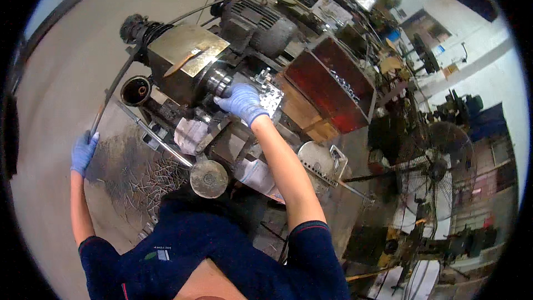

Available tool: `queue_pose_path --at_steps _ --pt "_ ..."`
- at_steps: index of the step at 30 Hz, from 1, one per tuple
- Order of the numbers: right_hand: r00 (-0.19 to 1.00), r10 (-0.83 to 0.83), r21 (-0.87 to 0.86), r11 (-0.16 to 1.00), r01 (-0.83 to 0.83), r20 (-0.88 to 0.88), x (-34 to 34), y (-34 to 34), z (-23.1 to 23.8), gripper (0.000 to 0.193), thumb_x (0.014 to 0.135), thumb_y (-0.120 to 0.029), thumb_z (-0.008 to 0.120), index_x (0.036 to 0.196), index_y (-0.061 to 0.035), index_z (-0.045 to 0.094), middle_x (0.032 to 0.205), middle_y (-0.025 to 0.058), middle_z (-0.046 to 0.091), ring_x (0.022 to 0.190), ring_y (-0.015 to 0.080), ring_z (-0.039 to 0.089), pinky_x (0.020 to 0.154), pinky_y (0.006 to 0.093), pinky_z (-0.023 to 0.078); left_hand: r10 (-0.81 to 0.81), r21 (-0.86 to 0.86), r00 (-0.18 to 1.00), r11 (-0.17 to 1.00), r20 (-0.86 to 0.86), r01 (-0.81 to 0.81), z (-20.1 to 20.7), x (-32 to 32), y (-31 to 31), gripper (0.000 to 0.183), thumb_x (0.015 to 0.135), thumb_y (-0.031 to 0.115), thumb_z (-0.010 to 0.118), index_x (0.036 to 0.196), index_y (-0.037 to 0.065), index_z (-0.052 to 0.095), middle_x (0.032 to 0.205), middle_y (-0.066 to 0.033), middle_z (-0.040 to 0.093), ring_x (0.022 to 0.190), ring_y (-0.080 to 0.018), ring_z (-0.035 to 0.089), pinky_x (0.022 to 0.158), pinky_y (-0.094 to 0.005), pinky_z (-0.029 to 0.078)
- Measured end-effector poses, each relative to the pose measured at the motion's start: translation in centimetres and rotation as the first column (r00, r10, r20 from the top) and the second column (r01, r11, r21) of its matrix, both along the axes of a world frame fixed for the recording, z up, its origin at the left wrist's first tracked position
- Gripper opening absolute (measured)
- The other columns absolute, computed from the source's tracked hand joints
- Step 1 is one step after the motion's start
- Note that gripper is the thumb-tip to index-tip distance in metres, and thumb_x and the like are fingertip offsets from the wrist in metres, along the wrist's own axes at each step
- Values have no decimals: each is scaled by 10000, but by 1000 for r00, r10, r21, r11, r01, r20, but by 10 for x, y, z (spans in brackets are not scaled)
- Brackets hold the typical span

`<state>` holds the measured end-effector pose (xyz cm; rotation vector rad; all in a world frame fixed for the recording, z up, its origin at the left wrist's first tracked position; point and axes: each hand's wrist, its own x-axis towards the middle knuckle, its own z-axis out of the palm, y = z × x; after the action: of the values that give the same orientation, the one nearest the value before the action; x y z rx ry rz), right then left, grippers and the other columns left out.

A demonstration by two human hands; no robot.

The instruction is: The person operates a lathe machine to process metal components, manually adjusting the tool carriage and chuck while handling finished pieces and placing them into a collection bin.

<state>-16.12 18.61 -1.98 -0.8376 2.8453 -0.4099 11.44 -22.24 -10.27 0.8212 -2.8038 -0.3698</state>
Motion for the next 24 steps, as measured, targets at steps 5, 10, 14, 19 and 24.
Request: queue_pose_path --at_steps 5,10,14,19,24 --pt "998 -45 85 996 41 41 -6 -14 8 467 686 -505 646 790 -51 682 735 179 635 693 314 619 674 368 481 2 -82 993 997 114 8 5 -13 1 410 816 442 529 911 47 587 821 -193 615 775 -358 593 693 -452 445" --pt "997 -68 60 996 67 19 -1 -17 9 504 667 -523 666 741 -25 678 673 169 632 657 305 624 655 367 486 -51 -361 986 927 158 106 2 -22 -19 187 811 270 539 833 86 563 741 -145 609 677 -316 600 624 -436 449" --pt "993 -101 100 990 94 63 -1 -23 9 527 671 -577 610 765 -62 677 704 201 622 711 332 614 702 395 483 -183 -679 982 715 48 166 -22 -40 -176 26 780 119 526 765 98 528 625 -113 574 552 -310 569 505 -433 423" --pt "990 -138 60 989 136 22 -4 -18 8 564 669 -597 600 757 -44 673 719 208 622 704 340 613 681 396 486 -100 -620 994 778 36 101 -21 -67 -176 73 779 161 530 791 96 559 666 -127 599 584 -326 586 532 -426 460" --pt "988 -65 -78 995 55 -138 13 -2 15 471 710 -520 596 757 -60 685 756 157 636 754 304 609 721 379 465 269 -435 956 852 -115 -292 -28 -68 -119 184 812 291 512 834 123 583 731 -144 623 664 -342 609 581 -450 471"
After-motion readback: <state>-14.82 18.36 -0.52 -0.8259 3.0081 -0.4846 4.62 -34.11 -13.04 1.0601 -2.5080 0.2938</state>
